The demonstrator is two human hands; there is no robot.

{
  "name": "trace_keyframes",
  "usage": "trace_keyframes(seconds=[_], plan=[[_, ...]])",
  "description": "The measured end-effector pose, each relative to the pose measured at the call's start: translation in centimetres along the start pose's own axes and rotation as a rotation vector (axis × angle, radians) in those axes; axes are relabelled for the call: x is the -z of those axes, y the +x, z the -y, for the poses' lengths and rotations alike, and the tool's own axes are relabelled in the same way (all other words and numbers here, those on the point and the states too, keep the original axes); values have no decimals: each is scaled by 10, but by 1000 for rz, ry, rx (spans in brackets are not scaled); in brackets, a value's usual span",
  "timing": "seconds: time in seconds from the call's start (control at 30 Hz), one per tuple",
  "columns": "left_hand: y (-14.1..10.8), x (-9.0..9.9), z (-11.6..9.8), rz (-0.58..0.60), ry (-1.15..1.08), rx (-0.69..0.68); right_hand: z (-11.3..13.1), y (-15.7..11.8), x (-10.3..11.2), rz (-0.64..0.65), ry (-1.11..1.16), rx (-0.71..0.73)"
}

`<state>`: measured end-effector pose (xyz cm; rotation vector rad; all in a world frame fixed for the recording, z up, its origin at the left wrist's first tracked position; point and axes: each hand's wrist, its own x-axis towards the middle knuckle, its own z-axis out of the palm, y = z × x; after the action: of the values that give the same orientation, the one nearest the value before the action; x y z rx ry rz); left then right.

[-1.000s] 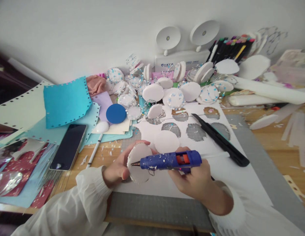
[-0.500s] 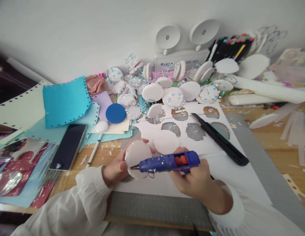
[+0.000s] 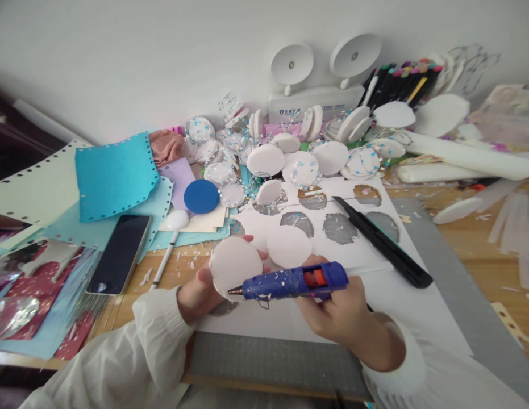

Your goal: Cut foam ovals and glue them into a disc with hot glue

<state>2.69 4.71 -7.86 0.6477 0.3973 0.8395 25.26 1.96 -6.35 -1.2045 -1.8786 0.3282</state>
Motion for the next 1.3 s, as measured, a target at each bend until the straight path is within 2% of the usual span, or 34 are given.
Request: trace_keyframes(seconds=[0.3, 0.47, 0.7, 1.07, 1.3], plan=[[-2, 0, -4, -2, 15, -33, 1, 8, 7, 19, -43, 98], [-1, -2, -6, -20, 42, -62, 0, 9, 9, 46, -44, 78], [-3, -1, -8, -43, 54, -66, 0, 10, 11, 14, -113, 146], [-5, -1, -16, -70, 99, -108, -3, 7, 10, -52, -125, 102], [-6, 0, -17, -64, 111, -149, -11, 4, 12, -81, -237, 205]])
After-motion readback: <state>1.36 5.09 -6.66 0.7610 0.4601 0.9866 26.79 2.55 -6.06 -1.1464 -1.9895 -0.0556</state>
